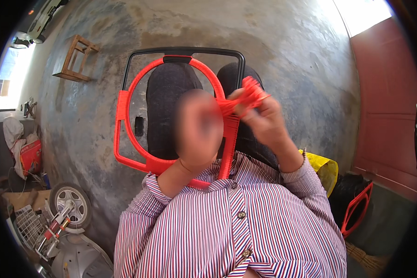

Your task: Wrapping red plastic cord around a black circular frame as part of a furniture manufacturing process.

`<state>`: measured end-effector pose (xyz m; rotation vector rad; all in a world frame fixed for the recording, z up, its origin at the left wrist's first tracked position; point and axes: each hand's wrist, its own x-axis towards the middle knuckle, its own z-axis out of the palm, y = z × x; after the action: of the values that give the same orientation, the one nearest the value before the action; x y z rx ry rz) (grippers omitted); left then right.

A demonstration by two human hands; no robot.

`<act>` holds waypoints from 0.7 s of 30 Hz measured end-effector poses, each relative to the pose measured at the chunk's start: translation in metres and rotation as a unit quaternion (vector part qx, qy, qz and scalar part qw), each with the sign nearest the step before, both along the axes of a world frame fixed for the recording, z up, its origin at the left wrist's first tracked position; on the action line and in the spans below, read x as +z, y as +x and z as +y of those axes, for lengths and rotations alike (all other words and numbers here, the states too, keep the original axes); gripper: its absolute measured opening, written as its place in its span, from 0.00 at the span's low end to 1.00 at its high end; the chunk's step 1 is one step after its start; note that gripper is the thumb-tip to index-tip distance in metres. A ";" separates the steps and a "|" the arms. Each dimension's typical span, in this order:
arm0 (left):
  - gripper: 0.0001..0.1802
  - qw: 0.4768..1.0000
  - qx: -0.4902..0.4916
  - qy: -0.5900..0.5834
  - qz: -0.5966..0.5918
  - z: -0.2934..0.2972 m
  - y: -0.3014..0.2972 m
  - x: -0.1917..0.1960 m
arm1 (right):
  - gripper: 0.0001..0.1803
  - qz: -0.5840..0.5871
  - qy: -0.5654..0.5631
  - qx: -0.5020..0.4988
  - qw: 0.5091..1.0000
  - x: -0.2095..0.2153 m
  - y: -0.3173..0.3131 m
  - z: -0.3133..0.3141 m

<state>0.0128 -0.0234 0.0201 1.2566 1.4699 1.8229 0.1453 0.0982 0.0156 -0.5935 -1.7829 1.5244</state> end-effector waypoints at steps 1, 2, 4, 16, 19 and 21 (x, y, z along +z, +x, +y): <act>0.19 0.998 0.012 -0.023 -0.060 -0.001 -0.001 -0.002 | 0.12 -0.028 0.002 0.007 1.000 0.003 0.009 0.007; 0.19 0.991 0.022 -0.046 -0.121 -0.002 -0.003 -0.004 | 0.11 -0.056 0.004 0.012 0.998 0.010 0.023 0.019; 0.17 0.972 0.045 -0.080 -0.217 0.002 -0.004 -0.006 | 0.10 -0.160 0.054 0.079 0.982 0.022 0.043 0.030; 0.16 0.844 -0.098 -0.255 -0.462 0.015 -0.015 -0.012 | 0.12 -0.080 -0.197 -0.019 0.977 0.005 0.086 0.055; 0.18 0.828 -0.120 -0.222 -0.501 0.017 -0.012 -0.010 | 0.12 -0.206 -0.120 0.020 0.971 0.003 0.076 0.054; 0.20 0.819 -0.132 -0.204 -0.520 0.016 -0.012 -0.005 | 0.12 -0.366 -0.013 0.081 0.927 0.004 0.075 0.057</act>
<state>0.0003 -0.0071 0.0148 0.1183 0.8844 1.4562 0.2206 0.1556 0.0192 -1.1681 -2.4110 1.5479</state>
